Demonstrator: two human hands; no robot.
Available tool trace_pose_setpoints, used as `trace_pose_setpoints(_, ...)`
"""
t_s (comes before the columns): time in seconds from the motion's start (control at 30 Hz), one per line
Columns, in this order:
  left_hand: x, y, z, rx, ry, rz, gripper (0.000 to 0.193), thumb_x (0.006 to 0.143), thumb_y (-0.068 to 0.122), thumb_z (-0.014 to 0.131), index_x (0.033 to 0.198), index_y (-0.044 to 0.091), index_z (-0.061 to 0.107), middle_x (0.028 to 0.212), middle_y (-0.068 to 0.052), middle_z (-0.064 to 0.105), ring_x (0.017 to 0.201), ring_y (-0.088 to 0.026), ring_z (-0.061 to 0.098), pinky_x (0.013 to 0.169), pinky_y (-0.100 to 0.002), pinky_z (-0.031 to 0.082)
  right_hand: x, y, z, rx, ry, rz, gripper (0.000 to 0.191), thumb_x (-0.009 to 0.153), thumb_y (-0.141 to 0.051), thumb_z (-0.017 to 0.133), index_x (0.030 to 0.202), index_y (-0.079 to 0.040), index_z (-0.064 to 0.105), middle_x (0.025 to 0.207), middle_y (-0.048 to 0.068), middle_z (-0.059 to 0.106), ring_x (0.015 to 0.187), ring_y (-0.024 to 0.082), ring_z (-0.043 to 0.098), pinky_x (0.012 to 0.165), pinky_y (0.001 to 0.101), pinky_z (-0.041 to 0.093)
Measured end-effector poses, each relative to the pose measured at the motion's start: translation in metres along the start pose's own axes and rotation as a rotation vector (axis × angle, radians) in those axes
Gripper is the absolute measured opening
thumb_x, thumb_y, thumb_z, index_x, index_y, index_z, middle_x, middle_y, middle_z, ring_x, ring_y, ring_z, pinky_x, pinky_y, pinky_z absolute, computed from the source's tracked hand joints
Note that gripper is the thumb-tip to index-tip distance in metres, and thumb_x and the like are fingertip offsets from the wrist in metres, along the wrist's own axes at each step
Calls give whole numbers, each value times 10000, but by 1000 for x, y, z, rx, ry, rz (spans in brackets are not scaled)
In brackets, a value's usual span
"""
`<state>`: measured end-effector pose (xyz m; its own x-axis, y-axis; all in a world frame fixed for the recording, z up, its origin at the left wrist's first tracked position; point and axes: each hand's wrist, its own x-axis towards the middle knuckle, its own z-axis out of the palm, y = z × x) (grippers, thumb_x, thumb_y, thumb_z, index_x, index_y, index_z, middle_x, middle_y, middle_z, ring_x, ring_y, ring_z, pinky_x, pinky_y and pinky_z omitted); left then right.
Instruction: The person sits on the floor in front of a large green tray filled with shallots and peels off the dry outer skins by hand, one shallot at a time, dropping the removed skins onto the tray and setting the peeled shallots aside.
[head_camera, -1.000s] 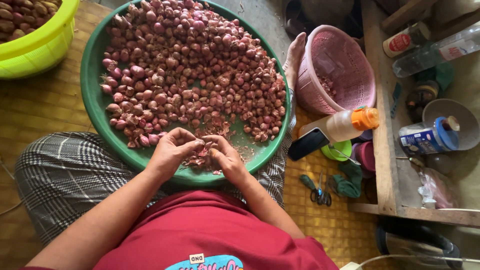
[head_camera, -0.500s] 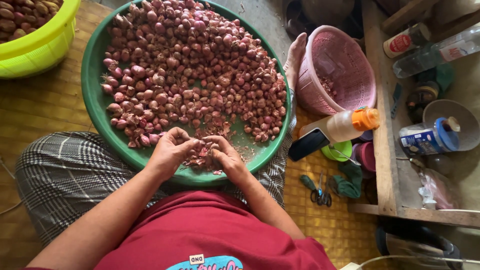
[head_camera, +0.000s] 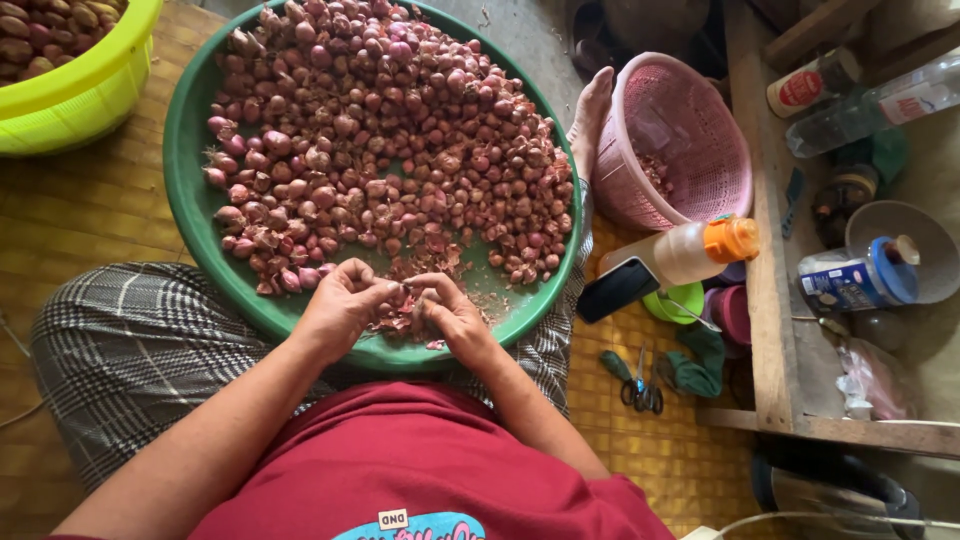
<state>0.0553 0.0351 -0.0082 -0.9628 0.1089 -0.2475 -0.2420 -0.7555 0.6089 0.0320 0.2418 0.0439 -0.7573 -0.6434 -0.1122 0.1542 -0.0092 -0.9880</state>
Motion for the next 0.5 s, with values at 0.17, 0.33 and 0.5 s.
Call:
trace_pose_setpoints(0.17,0,-7,-1,137,62,-28,262,870,-8,738,889,69,488,887,-127,720,795,-205,734,719,-342,629,0,15,-4,-21,48,74,239,1080,-73,453,1308,-70,527,878,28,609,777,95,583,644,233,487)
trace_pose_setpoints(0.33,-6,-11,4,246,74,-39,284,865,4,772,885,56,493,897,-166,741,774,-209,723,672,-326,586,1,29,-4,-81,99,12,210,1084,-66,478,1281,-54,550,912,11,616,789,76,553,692,228,479)
trace_pose_setpoints(0.5,-19,-1,30,125,-96,-110,278,816,27,770,932,82,523,917,-155,738,801,-233,744,685,-341,610,14,25,-19,-216,331,20,220,1075,-102,481,1267,-37,568,821,7,588,685,72,519,595,235,453)
